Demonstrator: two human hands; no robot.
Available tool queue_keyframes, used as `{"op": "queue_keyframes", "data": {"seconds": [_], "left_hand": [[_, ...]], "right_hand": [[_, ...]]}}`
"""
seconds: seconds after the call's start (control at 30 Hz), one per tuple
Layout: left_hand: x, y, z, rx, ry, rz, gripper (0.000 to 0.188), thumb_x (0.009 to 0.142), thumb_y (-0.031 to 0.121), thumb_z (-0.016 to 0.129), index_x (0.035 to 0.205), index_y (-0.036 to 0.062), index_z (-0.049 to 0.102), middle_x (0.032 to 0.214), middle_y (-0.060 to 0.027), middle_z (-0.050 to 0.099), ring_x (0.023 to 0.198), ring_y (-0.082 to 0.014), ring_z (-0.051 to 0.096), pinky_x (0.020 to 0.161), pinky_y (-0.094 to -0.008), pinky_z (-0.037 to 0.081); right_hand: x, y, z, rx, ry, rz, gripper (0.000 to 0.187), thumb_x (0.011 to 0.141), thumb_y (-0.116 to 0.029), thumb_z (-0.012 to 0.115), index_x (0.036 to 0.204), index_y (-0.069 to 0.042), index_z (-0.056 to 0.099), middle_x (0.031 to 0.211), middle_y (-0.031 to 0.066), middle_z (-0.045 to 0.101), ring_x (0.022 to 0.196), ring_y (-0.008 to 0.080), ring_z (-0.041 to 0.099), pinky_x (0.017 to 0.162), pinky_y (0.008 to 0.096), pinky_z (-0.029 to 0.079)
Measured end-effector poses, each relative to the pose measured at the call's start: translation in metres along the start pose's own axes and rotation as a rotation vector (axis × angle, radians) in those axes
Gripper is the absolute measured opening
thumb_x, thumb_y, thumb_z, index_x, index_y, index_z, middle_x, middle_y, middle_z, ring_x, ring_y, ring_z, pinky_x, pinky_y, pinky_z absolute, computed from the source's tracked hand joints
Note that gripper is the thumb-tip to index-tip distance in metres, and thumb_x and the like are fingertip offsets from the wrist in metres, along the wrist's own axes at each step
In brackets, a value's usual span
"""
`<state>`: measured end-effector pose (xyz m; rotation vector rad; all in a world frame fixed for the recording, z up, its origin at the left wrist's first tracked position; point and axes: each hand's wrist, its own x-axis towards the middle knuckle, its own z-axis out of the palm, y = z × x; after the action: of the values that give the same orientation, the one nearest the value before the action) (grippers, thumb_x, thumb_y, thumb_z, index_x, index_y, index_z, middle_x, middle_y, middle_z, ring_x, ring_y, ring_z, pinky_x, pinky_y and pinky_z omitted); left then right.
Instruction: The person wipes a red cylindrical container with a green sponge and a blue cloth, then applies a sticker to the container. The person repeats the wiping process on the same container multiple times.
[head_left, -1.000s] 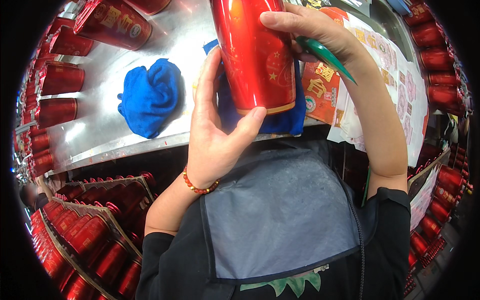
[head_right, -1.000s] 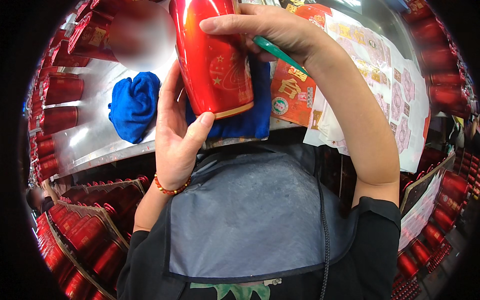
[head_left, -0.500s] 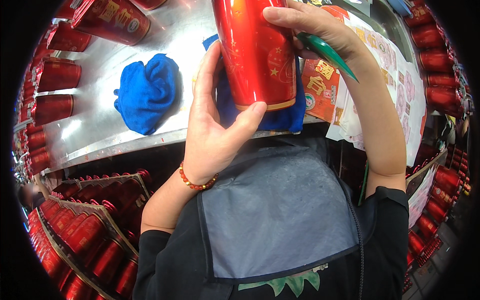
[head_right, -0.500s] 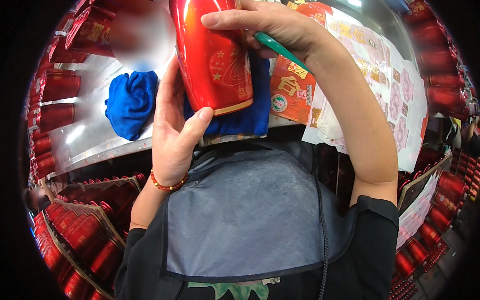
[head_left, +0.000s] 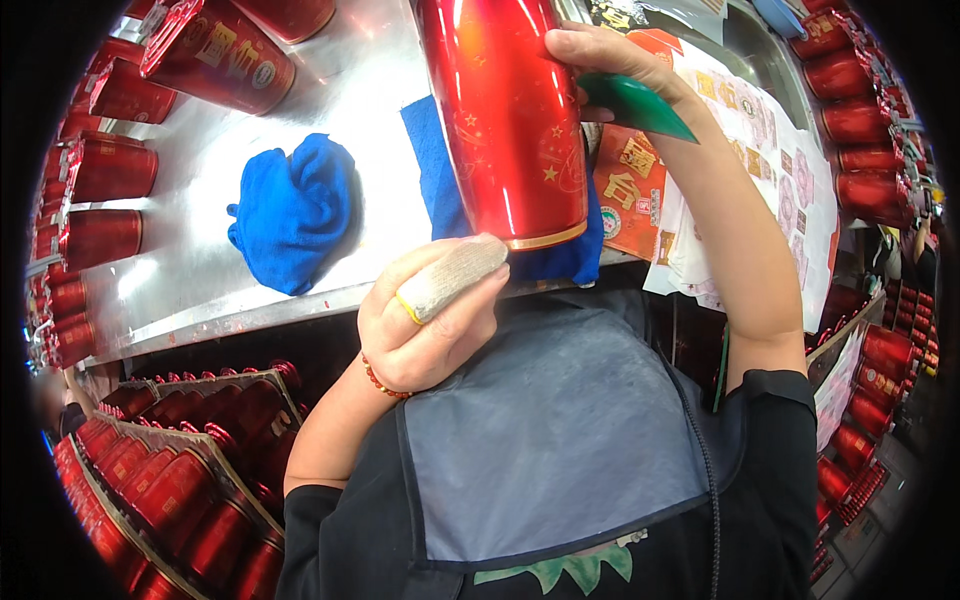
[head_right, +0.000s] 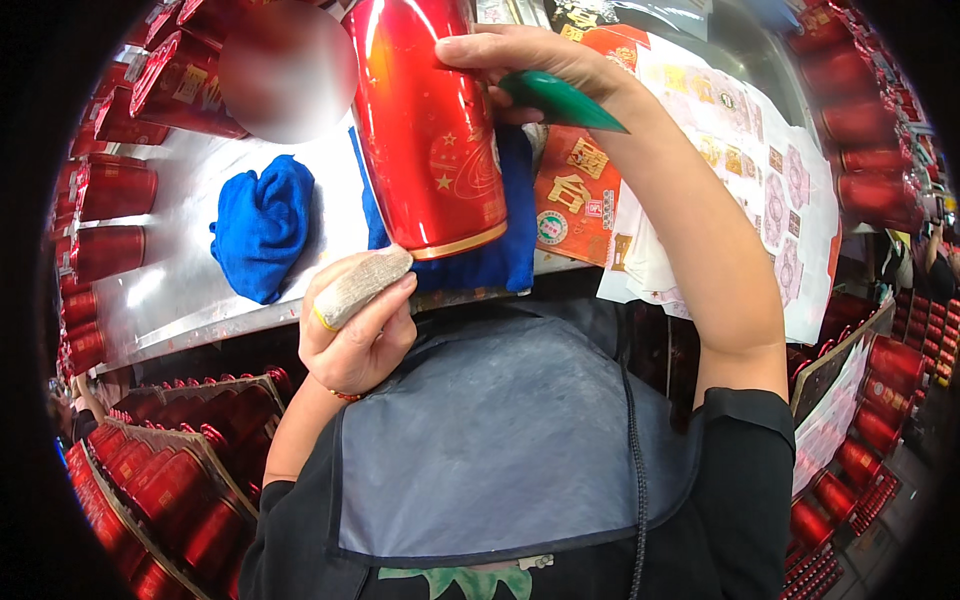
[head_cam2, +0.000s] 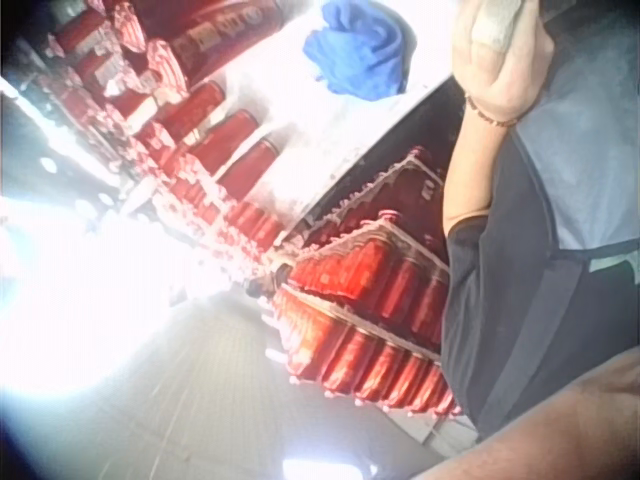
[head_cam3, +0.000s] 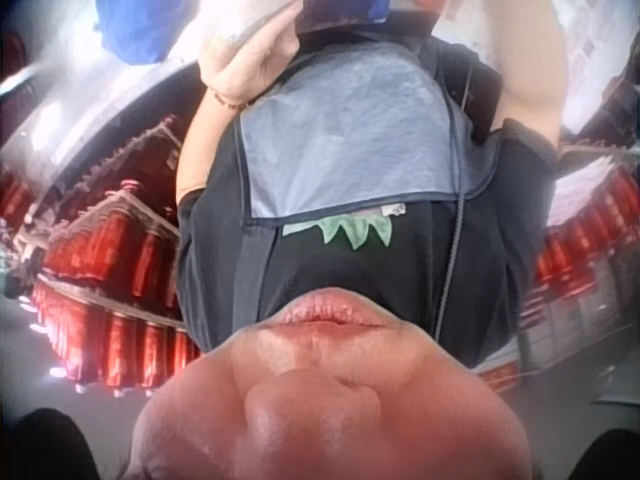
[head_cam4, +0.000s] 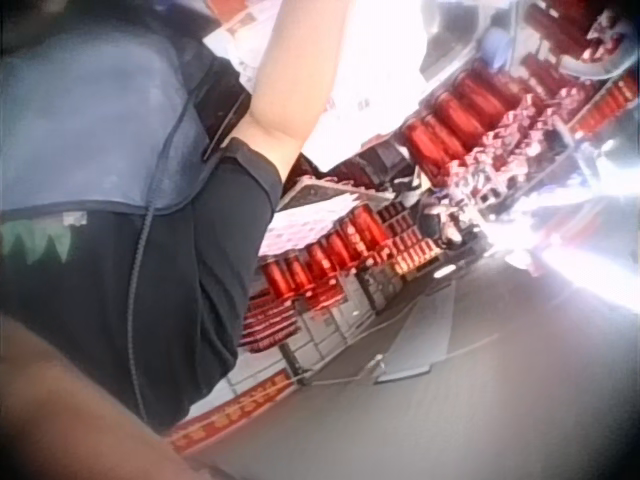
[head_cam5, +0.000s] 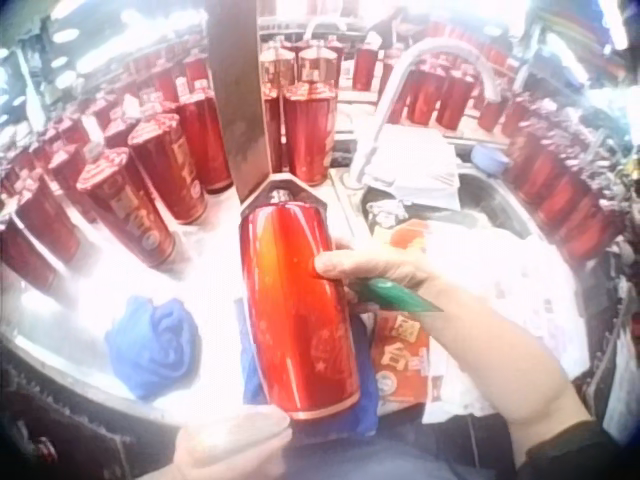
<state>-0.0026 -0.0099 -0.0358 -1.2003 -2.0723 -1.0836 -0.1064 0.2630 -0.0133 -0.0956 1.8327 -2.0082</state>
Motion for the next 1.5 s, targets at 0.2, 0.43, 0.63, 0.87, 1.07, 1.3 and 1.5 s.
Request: {"op": "queue_keyframes", "data": {"seconds": [0.2,0.43,0.63,0.87,1.07,1.3,1.5], "left_hand": [[0.008,-0.003,-0.005,0.04,-0.071,0.105,0.035,0.066,-0.006,0.076,0.1,0.0021,0.078,0.109,-0.0106,0.073,0.099,-0.0283,0.07,0.081,-0.0337,0.061],[0.009,-0.004,-0.003,0.007,-0.078,0.095,0.038,0.065,-0.008,0.076,0.102,0.0024,0.077,0.11,-0.0106,0.072,0.103,-0.028,0.069,0.082,-0.034,0.061],[0.015,-0.003,-0.006,0.03,-0.104,0.117,0.04,0.065,-0.008,0.076,0.103,0.0027,0.077,0.111,-0.0108,0.073,0.102,-0.0275,0.069,0.085,-0.0343,0.06],[0.022,0.0,-0.009,0.062,-0.148,0.149,0.04,0.064,-0.007,0.075,0.103,0.0016,0.077,0.11,-0.0119,0.073,0.102,-0.0276,0.069,0.084,-0.0341,0.059],[0.025,0.005,-0.012,0.076,-0.2,0.131,0.04,0.063,-0.006,0.075,0.102,0.0004,0.077,0.11,-0.012,0.073,0.103,-0.0282,0.068,0.084,-0.035,0.059],[0.04,0.013,-0.003,0.166,-0.186,0.255,0.036,0.063,-0.003,0.076,0.099,0.0002,0.078,0.107,-0.0119,0.071,0.098,-0.0295,0.068,0.081,-0.0356,0.059],[0.059,0.023,0.023,0.179,-0.31,0.246,0.038,0.067,0.008,0.077,0.105,0.003,0.074,0.105,-0.0088,0.068,0.101,-0.0275,0.06,0.088,-0.0404,0.053]], "right_hand": [[-0.006,-0.035,0.02,-0.186,-0.039,-0.057,0.067,0.081,-0.05,0.081,0.125,-0.005,0.058,0.097,0.0049,0.066,0.079,0.0095,0.06,0.063,0.0233,0.044],[-0.006,-0.033,-0.001,-0.237,0.005,0.171,0.059,0.077,-0.06,0.082,0.1,-0.007,0.069,0.082,-0.0003,0.066,0.062,0.0046,0.057,0.047,0.0188,0.039],[0.005,-0.015,0.001,-0.262,-0.025,0.114,0.073,0.071,-0.062,0.083,0.112,-0.004,0.066,0.095,0.007,0.07,0.073,0.0099,0.067,0.056,0.018,0.048],[-0.015,-0.041,0.019,-0.361,0.098,0.054,0.087,0.065,-0.075,0.082,0.105,0.002,0.071,0.083,0.0083,0.07,0.072,0.0112,0.067,0.059,0.0215,0.05],[0.006,-0.005,0.009,-0.273,0.095,0.021,0.076,0.065,-0.069,0.084,0.102,-0.003,0.073,0.083,0.0084,0.071,0.073,0.0125,0.07,0.063,0.0213,0.053],[-0.006,-0.045,0.032,-0.46,0.123,-0.002,0.089,0.067,-0.063,0.086,0.125,0.0,0.061,0.114,0.0193,0.07,0.099,0.0265,0.071,0.087,0.0349,0.056],[-0.011,-0.046,0.032,-0.454,0.212,0.049,0.1,0.064,-0.071,0.085,0.125,0.006,0.062,0.115,0.0222,0.07,0.102,0.0267,0.072,0.086,0.0349,0.058]]}}
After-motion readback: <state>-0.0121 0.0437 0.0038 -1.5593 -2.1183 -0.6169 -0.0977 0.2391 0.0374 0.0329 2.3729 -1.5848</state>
